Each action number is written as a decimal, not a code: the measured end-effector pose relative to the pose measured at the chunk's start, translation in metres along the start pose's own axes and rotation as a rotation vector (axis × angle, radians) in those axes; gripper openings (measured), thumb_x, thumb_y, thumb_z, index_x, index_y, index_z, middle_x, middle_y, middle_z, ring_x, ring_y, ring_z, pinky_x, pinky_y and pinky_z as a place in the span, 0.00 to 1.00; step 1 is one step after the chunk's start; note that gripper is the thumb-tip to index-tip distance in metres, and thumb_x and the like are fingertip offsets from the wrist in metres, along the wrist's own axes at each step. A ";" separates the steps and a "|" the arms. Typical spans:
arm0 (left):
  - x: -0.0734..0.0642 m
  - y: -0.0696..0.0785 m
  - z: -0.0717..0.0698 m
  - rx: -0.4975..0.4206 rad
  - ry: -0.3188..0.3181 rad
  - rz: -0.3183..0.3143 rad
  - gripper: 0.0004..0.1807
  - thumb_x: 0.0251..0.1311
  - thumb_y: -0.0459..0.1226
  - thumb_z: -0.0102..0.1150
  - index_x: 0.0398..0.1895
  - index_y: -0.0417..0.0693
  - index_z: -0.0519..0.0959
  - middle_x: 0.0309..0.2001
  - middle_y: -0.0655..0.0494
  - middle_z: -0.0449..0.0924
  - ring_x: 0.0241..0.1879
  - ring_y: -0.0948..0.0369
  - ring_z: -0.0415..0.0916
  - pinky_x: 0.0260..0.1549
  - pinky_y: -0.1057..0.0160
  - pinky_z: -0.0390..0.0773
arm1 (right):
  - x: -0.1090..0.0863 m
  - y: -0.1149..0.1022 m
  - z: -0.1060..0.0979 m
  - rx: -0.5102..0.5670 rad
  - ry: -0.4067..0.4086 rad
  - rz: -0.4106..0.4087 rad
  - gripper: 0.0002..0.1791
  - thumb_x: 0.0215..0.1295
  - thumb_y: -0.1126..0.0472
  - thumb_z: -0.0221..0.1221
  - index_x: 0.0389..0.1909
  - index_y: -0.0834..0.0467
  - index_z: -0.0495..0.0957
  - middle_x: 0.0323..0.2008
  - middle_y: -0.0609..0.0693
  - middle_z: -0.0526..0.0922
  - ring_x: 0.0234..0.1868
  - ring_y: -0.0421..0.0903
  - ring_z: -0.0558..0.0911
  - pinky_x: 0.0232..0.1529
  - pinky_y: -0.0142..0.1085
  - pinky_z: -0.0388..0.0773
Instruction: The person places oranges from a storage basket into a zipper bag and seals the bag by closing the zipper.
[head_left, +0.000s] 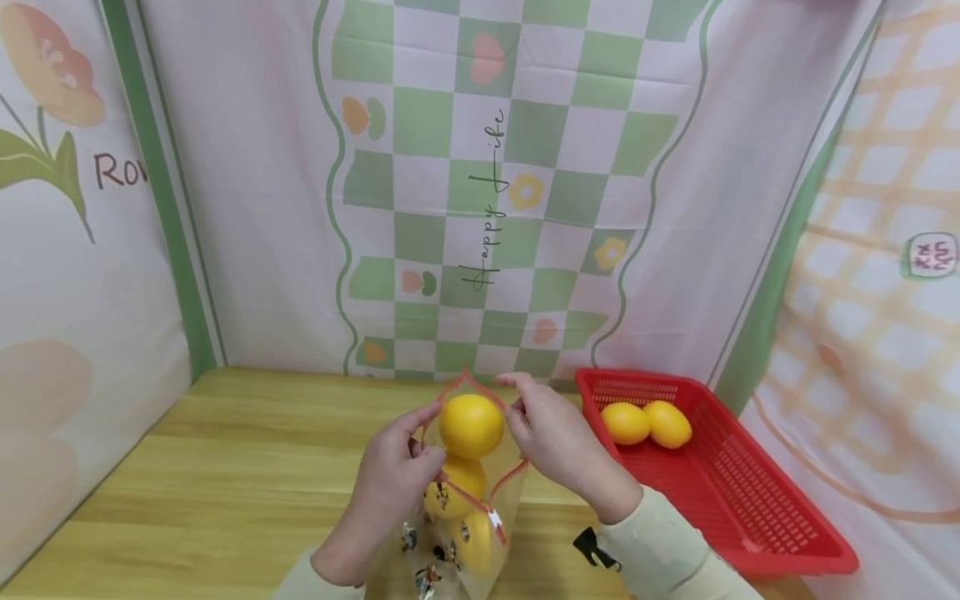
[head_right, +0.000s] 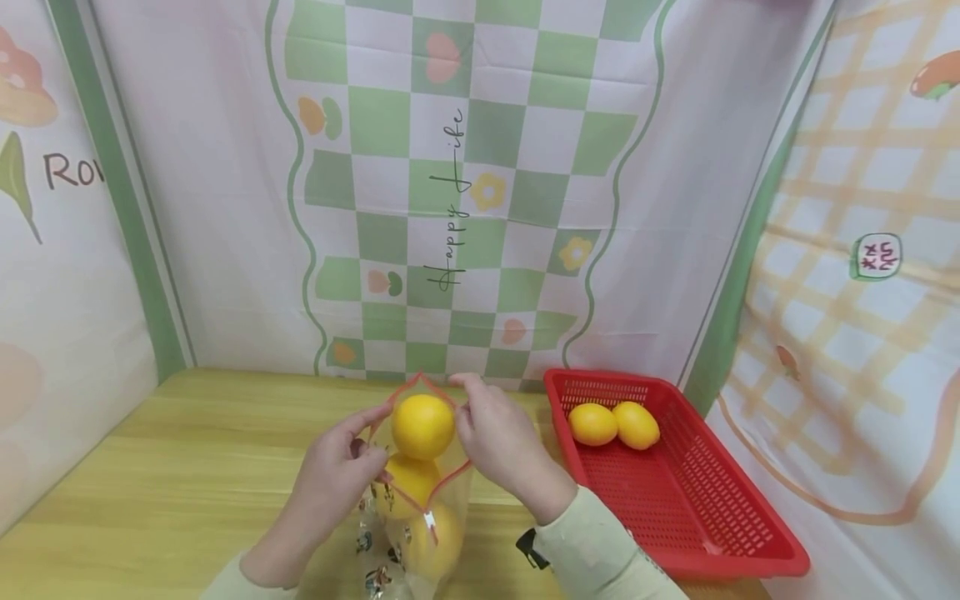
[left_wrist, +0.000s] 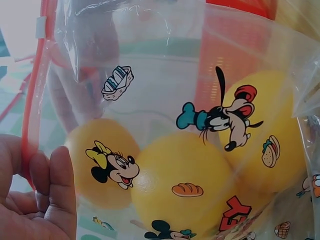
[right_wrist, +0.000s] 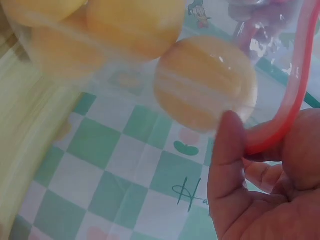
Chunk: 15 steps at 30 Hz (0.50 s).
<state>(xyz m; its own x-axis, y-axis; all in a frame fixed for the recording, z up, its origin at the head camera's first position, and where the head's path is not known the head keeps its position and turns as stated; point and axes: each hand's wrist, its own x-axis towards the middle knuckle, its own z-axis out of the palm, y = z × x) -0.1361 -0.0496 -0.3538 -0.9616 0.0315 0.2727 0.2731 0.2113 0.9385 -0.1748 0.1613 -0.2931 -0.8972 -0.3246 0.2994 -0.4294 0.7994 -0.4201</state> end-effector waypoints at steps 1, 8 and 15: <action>0.000 0.001 0.000 0.000 0.001 -0.001 0.33 0.59 0.27 0.54 0.72 0.43 0.74 0.17 0.57 0.70 0.17 0.62 0.70 0.12 0.74 0.63 | 0.000 0.000 0.000 -0.016 0.012 -0.011 0.22 0.75 0.63 0.56 0.68 0.58 0.73 0.26 0.45 0.74 0.21 0.39 0.71 0.24 0.32 0.73; 0.004 0.008 -0.001 0.004 0.004 0.008 0.33 0.60 0.28 0.53 0.72 0.44 0.74 0.17 0.56 0.70 0.19 0.54 0.77 0.12 0.73 0.64 | 0.003 -0.001 -0.001 -0.030 0.055 -0.047 0.22 0.75 0.63 0.57 0.67 0.58 0.73 0.25 0.45 0.74 0.21 0.41 0.69 0.23 0.32 0.71; 0.006 0.014 -0.005 0.000 -0.006 0.035 0.32 0.60 0.28 0.55 0.72 0.46 0.75 0.17 0.55 0.72 0.18 0.55 0.75 0.11 0.73 0.64 | 0.004 -0.004 -0.005 -0.018 0.051 -0.031 0.22 0.75 0.62 0.56 0.68 0.57 0.73 0.24 0.46 0.72 0.20 0.41 0.69 0.22 0.33 0.71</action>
<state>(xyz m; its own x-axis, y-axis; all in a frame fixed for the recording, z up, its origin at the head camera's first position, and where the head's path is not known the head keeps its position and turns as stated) -0.1379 -0.0510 -0.3383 -0.9515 0.0445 0.3043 0.3067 0.2099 0.9284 -0.1761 0.1595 -0.2859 -0.8768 -0.3238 0.3555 -0.4548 0.7985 -0.3943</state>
